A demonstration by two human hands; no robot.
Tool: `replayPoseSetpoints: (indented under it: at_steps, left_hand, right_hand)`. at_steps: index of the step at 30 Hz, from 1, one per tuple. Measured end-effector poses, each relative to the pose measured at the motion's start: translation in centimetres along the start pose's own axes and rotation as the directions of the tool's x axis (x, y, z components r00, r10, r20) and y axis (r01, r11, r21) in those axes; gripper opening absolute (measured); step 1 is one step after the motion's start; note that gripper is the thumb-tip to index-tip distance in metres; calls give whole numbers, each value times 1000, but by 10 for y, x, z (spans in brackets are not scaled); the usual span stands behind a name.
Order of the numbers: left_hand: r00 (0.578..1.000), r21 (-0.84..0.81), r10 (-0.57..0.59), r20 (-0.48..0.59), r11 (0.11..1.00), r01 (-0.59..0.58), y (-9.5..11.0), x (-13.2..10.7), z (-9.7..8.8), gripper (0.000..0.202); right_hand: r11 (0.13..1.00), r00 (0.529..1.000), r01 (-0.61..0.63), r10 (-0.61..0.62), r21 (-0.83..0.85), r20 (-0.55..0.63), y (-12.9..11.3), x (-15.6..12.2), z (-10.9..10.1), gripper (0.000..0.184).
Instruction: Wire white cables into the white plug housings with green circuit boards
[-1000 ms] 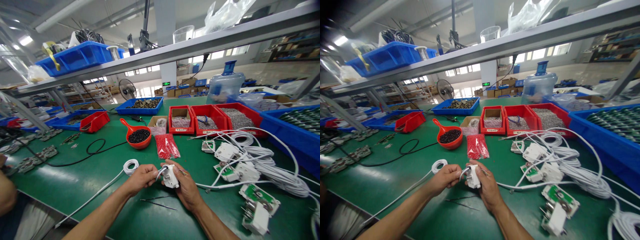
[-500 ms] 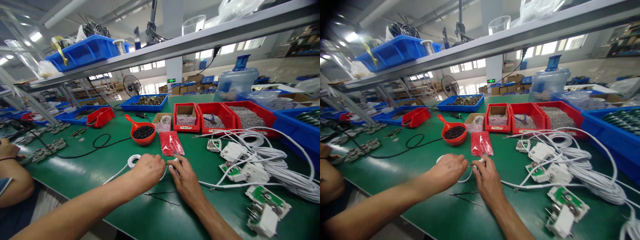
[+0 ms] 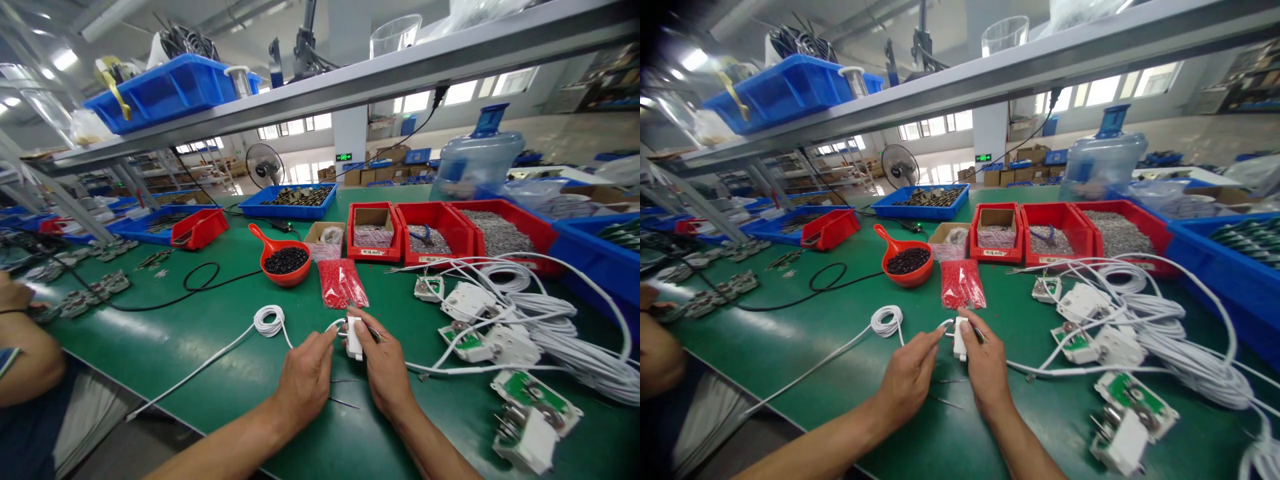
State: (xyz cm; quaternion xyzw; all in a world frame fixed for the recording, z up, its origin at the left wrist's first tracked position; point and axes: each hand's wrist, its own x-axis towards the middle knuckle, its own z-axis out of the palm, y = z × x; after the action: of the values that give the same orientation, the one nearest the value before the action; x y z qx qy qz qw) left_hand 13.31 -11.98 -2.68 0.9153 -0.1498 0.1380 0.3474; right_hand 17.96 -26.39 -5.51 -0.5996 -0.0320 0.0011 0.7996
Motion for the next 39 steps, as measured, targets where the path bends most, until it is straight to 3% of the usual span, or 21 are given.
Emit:
replayPoseSetpoints:
  at_steps: [4, 10, 16, 21, 25, 28, 32, 35, 39]
  left_hand:
    - [984, 173, 178, -19, 970, -172, -21, -2, 1, 38]
    - [911, 448, 412, 23, 810, -378, -43, -1, -2, 40]
    - [875, 515, 479, 61, 736, -439, -53, -1, -4, 42]
    - [874, 511, 481, 74, 734, -447, -56, 2, -4, 42]
    - [929, 470, 362, 73, 809, -352, -54, -2, -4, 35]
    - [956, 478, 271, 111, 829, -290, -54, -5, -4, 31]
    - [970, 529, 140, 198, 818, -226, -53, 0, -8, 28]
    - [975, 526, 74, 210, 832, -177, -51, 6, -13, 28]
    - [982, 467, 62, 180, 873, -141, -48, 5, -20, 24]
  right_hand:
    - [970, 990, -141, 134, 197, 45, -5, -1, 3, 47]
    - [840, 931, -365, 317, 401, 182, -18, -4, 5, 52]
    - [771, 893, -449, 372, 451, 253, -19, -4, 3, 46]
    - [755, 873, -484, 381, 442, 305, -16, -3, 1, 44]
    - [848, 922, -382, 323, 368, 213, -14, 1, -3, 48]
    - [976, 985, -156, 142, 153, 94, -12, 5, -6, 48]
    - [990, 992, 81, -70, -112, 101, -12, 5, -7, 42]
    - [983, 986, 122, -104, -136, 131, -14, 3, -7, 43]
    - [992, 982, 124, -120, -15, 147, -14, 1, -9, 43]
